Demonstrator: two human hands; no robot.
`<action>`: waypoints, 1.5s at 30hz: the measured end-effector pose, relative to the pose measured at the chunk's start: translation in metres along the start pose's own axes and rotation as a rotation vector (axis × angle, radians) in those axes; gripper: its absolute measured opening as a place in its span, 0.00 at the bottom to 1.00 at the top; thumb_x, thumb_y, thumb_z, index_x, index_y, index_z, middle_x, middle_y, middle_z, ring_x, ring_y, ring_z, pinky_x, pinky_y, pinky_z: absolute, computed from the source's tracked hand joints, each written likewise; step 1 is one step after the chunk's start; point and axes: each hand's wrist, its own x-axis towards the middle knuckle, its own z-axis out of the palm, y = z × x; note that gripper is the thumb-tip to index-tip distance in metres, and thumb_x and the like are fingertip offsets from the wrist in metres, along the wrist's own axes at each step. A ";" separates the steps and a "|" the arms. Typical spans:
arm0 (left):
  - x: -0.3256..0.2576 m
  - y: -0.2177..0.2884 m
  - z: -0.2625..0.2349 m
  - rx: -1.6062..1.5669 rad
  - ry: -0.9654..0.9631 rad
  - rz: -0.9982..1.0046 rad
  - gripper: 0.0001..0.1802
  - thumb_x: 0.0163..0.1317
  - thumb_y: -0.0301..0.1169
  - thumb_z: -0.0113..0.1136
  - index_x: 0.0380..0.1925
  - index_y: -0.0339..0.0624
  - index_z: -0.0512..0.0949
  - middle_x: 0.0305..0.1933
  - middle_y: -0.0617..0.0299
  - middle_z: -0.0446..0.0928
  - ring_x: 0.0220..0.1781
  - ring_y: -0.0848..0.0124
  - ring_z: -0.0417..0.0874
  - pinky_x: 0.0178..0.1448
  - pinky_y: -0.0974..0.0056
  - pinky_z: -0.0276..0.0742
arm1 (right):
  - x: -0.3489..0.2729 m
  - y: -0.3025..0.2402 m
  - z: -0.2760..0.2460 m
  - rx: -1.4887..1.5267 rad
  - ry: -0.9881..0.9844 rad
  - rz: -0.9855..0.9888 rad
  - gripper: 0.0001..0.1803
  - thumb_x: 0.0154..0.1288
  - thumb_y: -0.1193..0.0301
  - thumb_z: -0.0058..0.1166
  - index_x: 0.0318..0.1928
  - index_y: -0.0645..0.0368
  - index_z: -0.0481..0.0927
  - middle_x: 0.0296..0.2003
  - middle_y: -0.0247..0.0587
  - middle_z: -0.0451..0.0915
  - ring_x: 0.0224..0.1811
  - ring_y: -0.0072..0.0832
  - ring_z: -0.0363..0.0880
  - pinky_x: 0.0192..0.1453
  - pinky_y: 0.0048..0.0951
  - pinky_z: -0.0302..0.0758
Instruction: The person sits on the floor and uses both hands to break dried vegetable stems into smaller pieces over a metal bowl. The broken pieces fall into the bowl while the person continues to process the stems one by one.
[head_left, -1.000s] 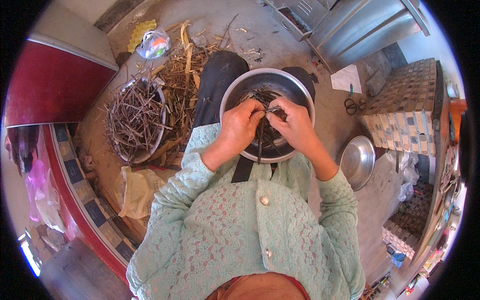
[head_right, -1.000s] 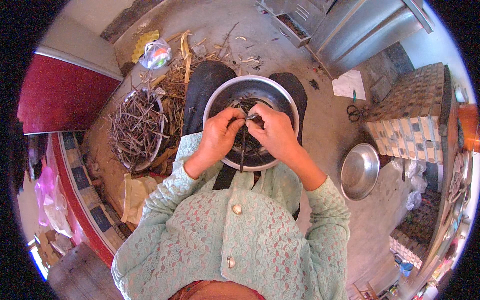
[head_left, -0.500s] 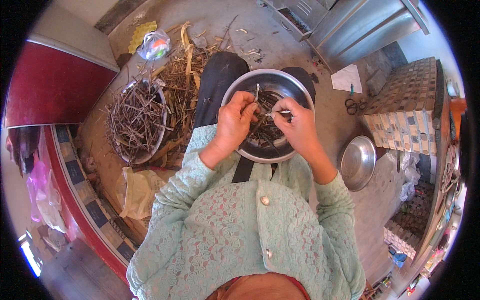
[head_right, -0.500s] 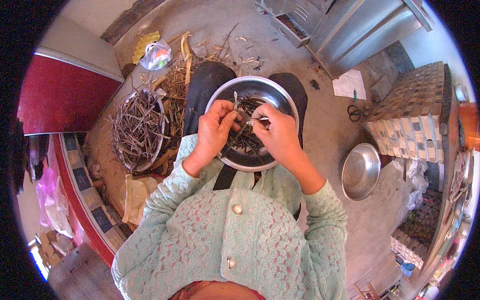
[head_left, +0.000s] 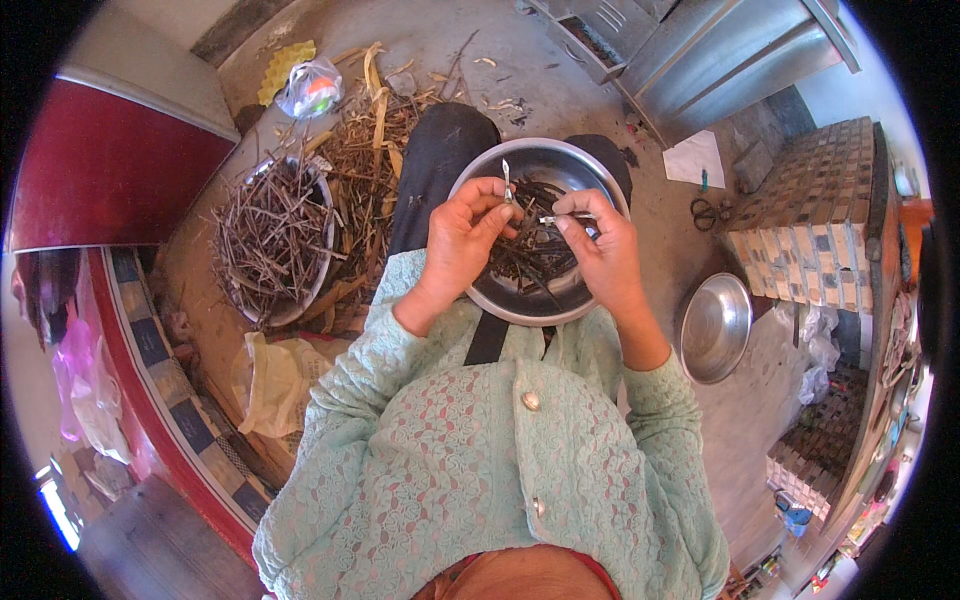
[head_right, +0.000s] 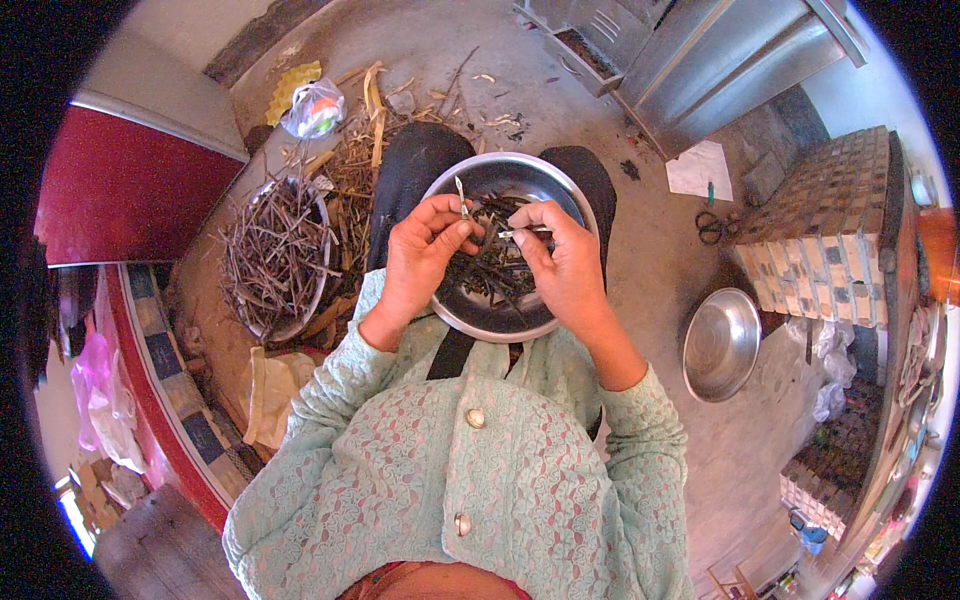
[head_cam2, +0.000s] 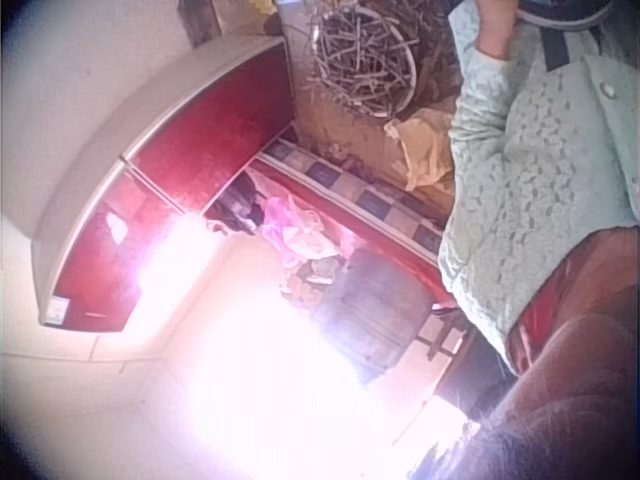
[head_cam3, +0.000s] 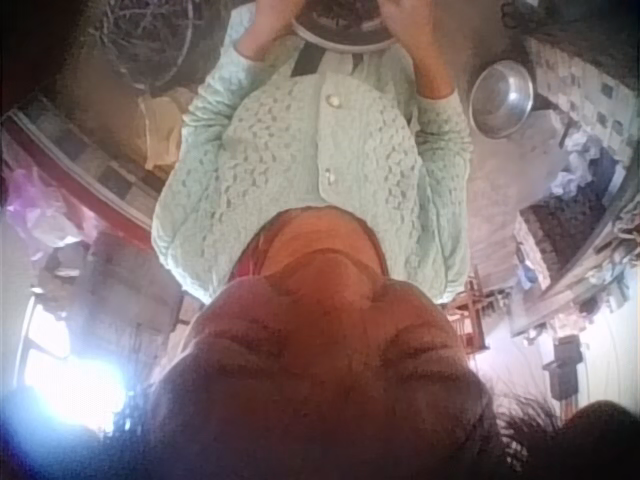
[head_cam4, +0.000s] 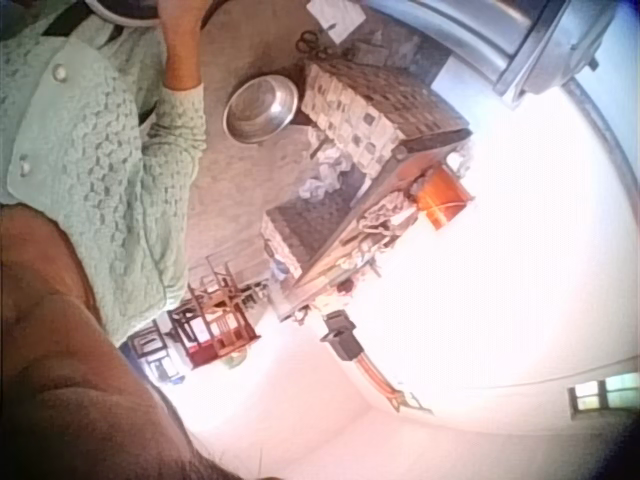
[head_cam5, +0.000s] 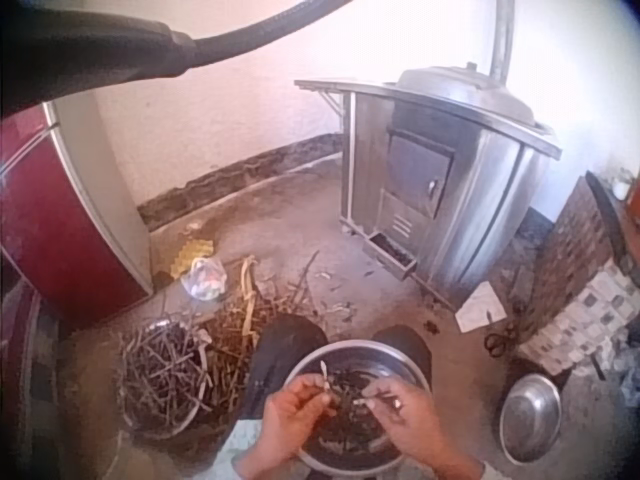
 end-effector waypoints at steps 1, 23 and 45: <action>0.001 0.000 -0.002 -0.014 -0.021 -0.012 0.10 0.64 0.22 0.53 0.45 0.36 0.73 0.36 0.59 0.79 0.35 0.76 0.78 0.39 0.72 0.77 | 0.000 0.002 0.000 0.021 0.000 0.006 0.08 0.57 0.83 0.54 0.38 0.64 0.74 0.34 0.40 0.79 0.36 0.24 0.78 0.43 0.25 0.74; 0.002 0.008 -0.013 -0.215 -0.134 -0.167 0.07 0.63 0.24 0.54 0.42 0.39 0.75 0.34 0.58 0.80 0.26 0.76 0.77 0.31 0.73 0.74 | -0.001 -0.002 0.003 -0.022 -0.104 -0.021 0.11 0.57 0.83 0.51 0.40 0.61 0.79 0.30 0.41 0.79 0.30 0.23 0.77 0.36 0.23 0.72; 0.006 0.001 -0.006 0.075 -0.326 -0.114 0.11 0.59 0.19 0.51 0.41 0.38 0.77 0.35 0.70 0.75 0.35 0.85 0.72 0.38 0.76 0.69 | 0.004 -0.002 0.008 0.003 0.042 -0.031 0.06 0.57 0.77 0.60 0.35 0.64 0.78 0.29 0.40 0.80 0.30 0.22 0.78 0.35 0.22 0.74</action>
